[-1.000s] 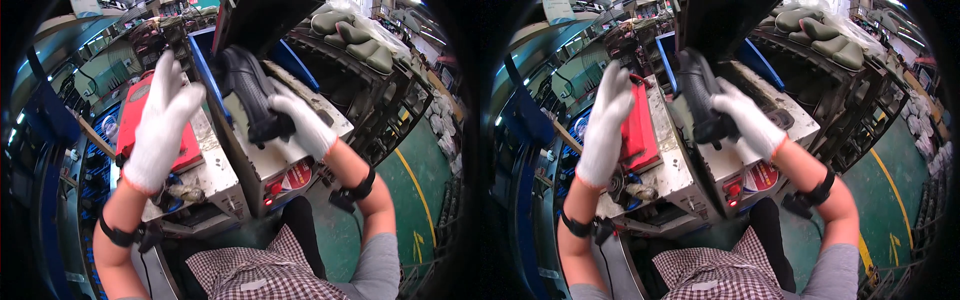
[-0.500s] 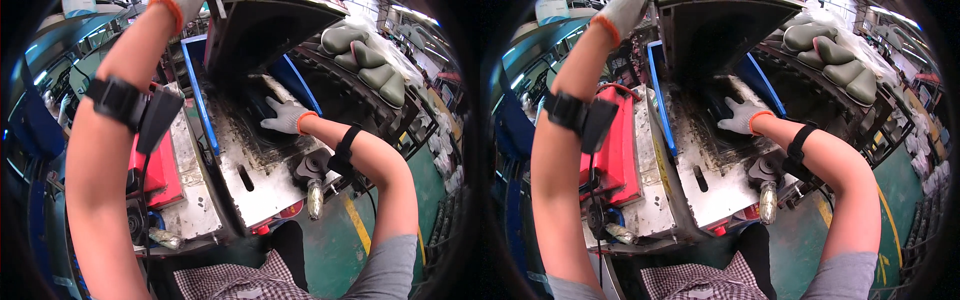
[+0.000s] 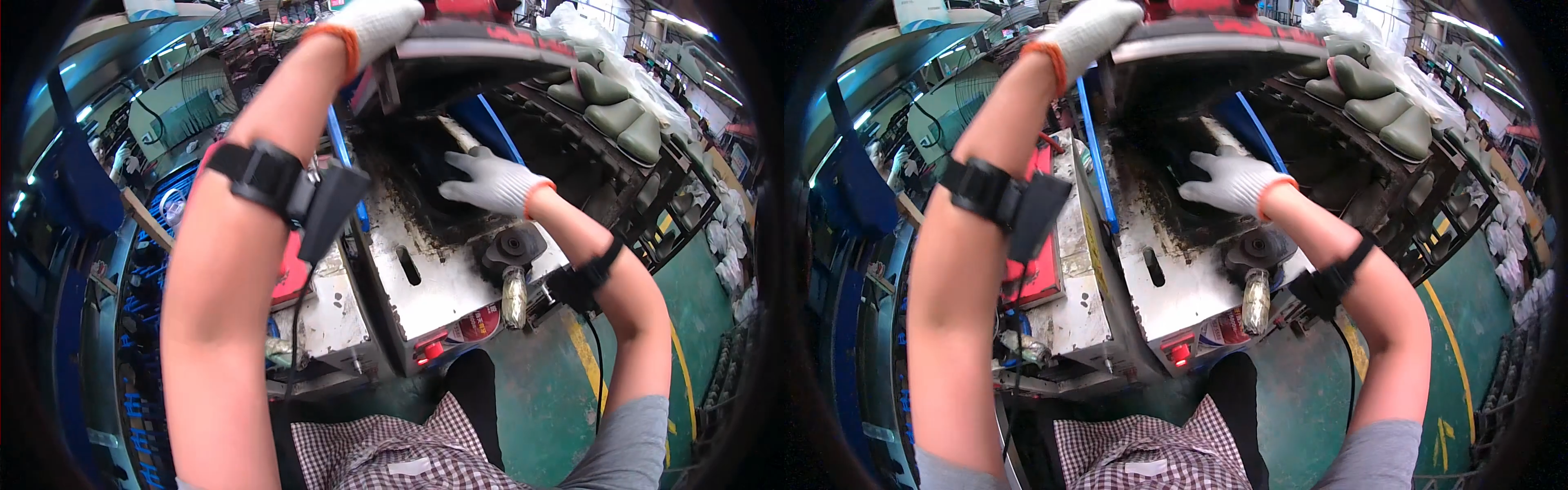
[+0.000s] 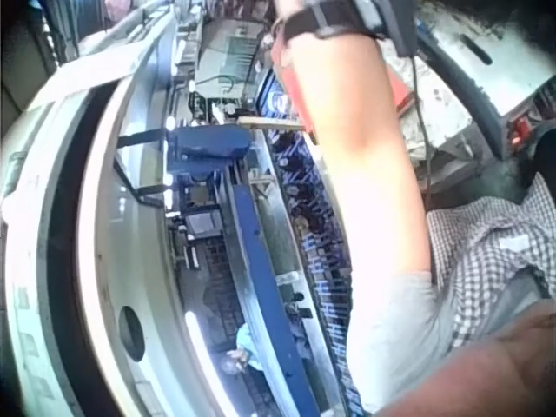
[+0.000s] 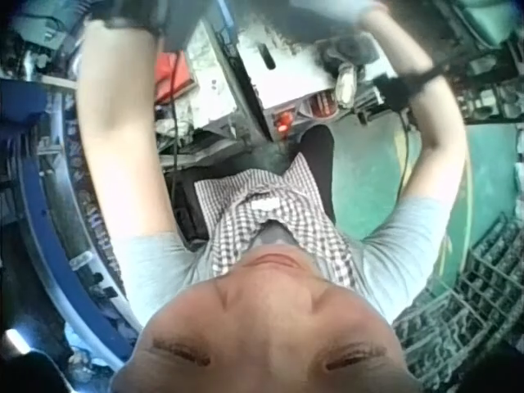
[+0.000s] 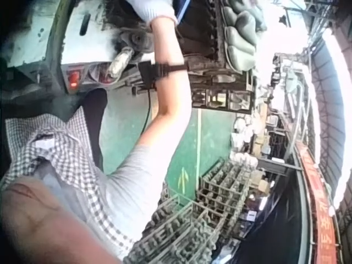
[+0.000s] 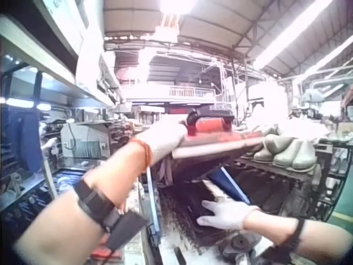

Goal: Insert shoe components into a heat-press lasting machine and then transfer them to a conveyor belt.

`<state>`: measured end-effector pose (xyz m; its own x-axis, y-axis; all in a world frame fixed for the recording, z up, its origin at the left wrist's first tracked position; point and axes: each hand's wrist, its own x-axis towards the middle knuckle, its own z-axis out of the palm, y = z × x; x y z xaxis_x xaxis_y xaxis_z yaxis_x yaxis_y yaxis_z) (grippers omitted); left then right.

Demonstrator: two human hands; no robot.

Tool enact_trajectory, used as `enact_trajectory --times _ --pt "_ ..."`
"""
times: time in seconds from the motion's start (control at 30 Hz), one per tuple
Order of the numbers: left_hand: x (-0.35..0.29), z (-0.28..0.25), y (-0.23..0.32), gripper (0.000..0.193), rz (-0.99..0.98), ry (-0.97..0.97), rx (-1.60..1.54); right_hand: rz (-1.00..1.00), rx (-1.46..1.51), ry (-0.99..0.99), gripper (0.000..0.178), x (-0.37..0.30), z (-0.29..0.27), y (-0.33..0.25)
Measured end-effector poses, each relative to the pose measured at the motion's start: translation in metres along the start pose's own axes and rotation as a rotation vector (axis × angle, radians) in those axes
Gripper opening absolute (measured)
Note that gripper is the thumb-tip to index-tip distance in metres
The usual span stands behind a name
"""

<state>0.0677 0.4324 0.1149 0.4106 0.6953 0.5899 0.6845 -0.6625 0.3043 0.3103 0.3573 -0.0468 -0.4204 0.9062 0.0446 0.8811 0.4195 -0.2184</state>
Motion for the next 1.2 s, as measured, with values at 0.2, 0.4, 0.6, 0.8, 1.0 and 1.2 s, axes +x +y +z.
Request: enact_trajectory --times 0.2,0.4,0.6,0.8,1.0,1.2 --pt "-0.109 0.092 0.04 0.063 -0.228 0.169 -0.338 -0.309 0.046 0.355 0.046 -0.134 0.033 -0.03" --pt "-0.19 0.171 0.048 0.067 -0.28 0.202 -0.099 -0.295 -0.014 0.461 0.043 -0.181 0.094 -0.029" --pt "-0.24 0.225 0.032 0.071 -0.24 0.248 0.242 -0.336 -0.243 0.691 0.043 -0.181 0.096 -0.012" --pt "-0.241 0.239 0.034 0.072 -0.172 0.302 0.324 -0.135 -0.168 0.97 0.047 -0.179 0.095 0.07" --pt "-0.247 0.223 0.027 0.083 -0.451 0.055 0.285 -0.078 -0.183 0.991 0.039 -0.1 0.062 0.044" --pt "-0.287 0.121 0.081 0.088 -0.336 -0.026 -0.008 -0.206 -0.165 0.74 0.029 -0.061 0.061 -0.005"
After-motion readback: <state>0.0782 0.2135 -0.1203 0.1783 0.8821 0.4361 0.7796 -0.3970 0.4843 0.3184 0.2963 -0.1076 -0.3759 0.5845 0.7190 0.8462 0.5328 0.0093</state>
